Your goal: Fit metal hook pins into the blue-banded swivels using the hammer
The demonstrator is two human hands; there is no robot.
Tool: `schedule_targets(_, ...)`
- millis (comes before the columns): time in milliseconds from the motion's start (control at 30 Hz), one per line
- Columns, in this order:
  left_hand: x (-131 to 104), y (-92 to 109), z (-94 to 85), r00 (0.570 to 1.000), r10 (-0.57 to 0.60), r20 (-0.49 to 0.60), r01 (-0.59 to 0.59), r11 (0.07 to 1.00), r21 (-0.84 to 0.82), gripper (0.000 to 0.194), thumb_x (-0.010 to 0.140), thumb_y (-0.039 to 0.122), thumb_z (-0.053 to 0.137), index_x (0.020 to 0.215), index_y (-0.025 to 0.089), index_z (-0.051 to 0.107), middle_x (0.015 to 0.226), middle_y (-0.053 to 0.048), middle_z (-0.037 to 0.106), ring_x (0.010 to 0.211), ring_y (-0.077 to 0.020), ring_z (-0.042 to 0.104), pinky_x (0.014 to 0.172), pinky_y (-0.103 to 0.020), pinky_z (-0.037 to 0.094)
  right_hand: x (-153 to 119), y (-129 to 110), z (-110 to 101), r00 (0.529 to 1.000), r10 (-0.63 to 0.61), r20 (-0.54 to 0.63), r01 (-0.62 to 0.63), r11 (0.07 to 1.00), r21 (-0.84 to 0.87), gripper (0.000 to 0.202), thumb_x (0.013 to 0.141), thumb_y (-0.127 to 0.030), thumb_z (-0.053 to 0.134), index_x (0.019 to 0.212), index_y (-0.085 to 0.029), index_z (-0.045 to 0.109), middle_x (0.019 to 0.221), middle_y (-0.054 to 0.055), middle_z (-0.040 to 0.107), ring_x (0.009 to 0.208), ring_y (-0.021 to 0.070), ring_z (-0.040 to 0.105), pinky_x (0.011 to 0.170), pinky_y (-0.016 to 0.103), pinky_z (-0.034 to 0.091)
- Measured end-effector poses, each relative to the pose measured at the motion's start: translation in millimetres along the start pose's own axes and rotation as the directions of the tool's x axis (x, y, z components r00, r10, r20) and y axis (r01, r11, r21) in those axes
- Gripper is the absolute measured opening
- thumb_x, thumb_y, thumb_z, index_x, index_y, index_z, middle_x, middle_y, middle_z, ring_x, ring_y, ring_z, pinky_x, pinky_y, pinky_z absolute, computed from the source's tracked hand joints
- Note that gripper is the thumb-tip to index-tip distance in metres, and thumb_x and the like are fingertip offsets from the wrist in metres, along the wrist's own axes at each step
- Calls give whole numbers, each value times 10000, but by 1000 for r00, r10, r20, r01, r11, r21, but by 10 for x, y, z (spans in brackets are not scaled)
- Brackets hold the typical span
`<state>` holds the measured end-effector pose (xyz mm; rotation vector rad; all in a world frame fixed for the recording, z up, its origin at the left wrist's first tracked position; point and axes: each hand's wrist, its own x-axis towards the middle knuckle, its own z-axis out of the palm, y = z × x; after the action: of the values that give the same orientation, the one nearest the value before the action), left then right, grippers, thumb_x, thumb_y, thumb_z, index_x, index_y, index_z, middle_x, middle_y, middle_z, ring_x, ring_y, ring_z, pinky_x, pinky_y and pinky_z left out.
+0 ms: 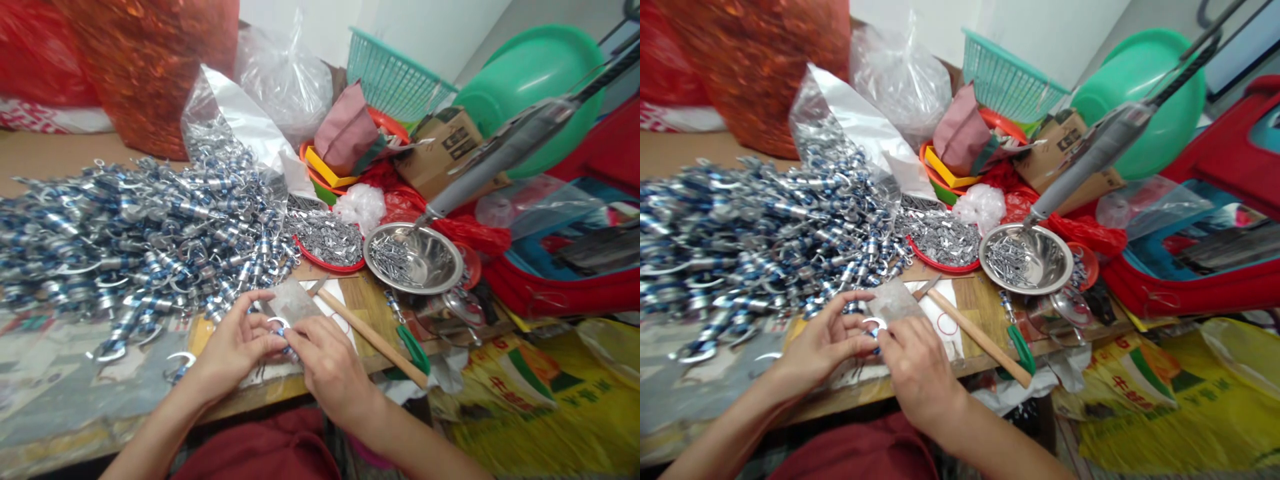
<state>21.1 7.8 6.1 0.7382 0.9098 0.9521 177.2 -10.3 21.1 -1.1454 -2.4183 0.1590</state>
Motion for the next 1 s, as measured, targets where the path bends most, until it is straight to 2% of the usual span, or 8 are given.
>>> schedule_targets(233, 7, -9, -6, 1000, -10, 9, 10, 1000, -27, 573, 601, 80, 681, 1058, 237, 374, 666, 63, 588, 585, -108, 597, 587, -302, 546, -91, 18, 34, 992, 104, -66, -96, 989, 113, 347, 835, -72, 377, 1044, -214, 614, 808, 63, 543, 775, 172, 492, 653, 307, 422)
schedule_targets(333, 5, -12, -8, 1000, -15, -8, 15, 1000, -14, 589, 588, 90, 693, 1063, 241, 379, 663, 67, 574, 577, -116, 598, 582, -324, 551, -110, 240, -35, 972, 182, -147, -147, 965, 218, 358, 839, -80, 351, 1021, -232, 619, 890, 56, 535, 844, 160, 515, 716, 297, 438)
schedule_targets(400, -1, -10, -6, 1000, -18, -24, 18, 1000, -3, 597, 574, 93, 703, 1060, 241, 388, 664, 68, 568, 573, -120, 599, 574, -331, 554, -147, 465, -94, 933, 309, -184, -291, 949, 120, 311, 838, -134, 395, 1073, -207, 585, 962, 76, 532, 912, 185, 513, 775, 322, 429)
schedule_targets(467, -7, -4, -1, 999, -19, -33, 19, 1000, -4, 599, 564, 94, 708, 1054, 239, 395, 664, 68, 568, 574, -123, 601, 577, -341, 557, -203, 691, -131, 900, 426, -93, -432, 900, -56, 320, 816, -221, 478, 1126, -172, 543, 957, 96, 545, 918, 225, 522, 779, 353, 426)
schedule_targets(567, -12, 11, 13, 999, -17, -43, 17, 1000, 2, 598, 564, 98, 710, 1053, 235, 394, 660, 64, 578, 575, -131, 610, 579, -341, 557, -281, 886, -141, 858, 490, 153, -465, 868, -176, 288, 815, -283, 495, 1067, -159, 561, 863, 79, 573, 840, 227, 563, 723, 341, 445)
schedule_targets(733, -13, 18, 21, 999, -11, -44, 12, 1000, 24, 591, 571, 110, 709, 1056, 231, 394, 662, 54, 593, 576, -142, 623, 576, -329, 553, -296, 674, -302, 905, 426, -10, -426, 904, -24, 200, 827, -223, 479, 1010, -177, 547, 918, 63, 578, 843, 186, 580, 747, 303, 459)
schedule_targets(867, -17, 4, 13, 998, -7, -54, 9, 1000, 25, 587, 573, 117, 712, 1054, 237, 398, 656, 57, 596, 571, -139, 621, 577, -332, 554, -329, 346, -523, 968, 156, -196, -143, 987, 77, 420, 825, -90, 454, 1221, -230, 446, 1067, 58, 580, 960, 154, 561, 816, 261, 451)
schedule_targets(1000, -26, -3, 22, 997, -7, -74, 9, 1000, 22, 601, 565, 126, 721, 1054, 240, 389, 645, 60, 599, 562, -146, 623, 582, -362, 558, -453, 221, -537, 995, 102, 2, -102, 995, -21, 519, 794, -15, 396, 1263, -234, 427, 1062, 58, 602, 923, 164, 582, 765, 268, 483)
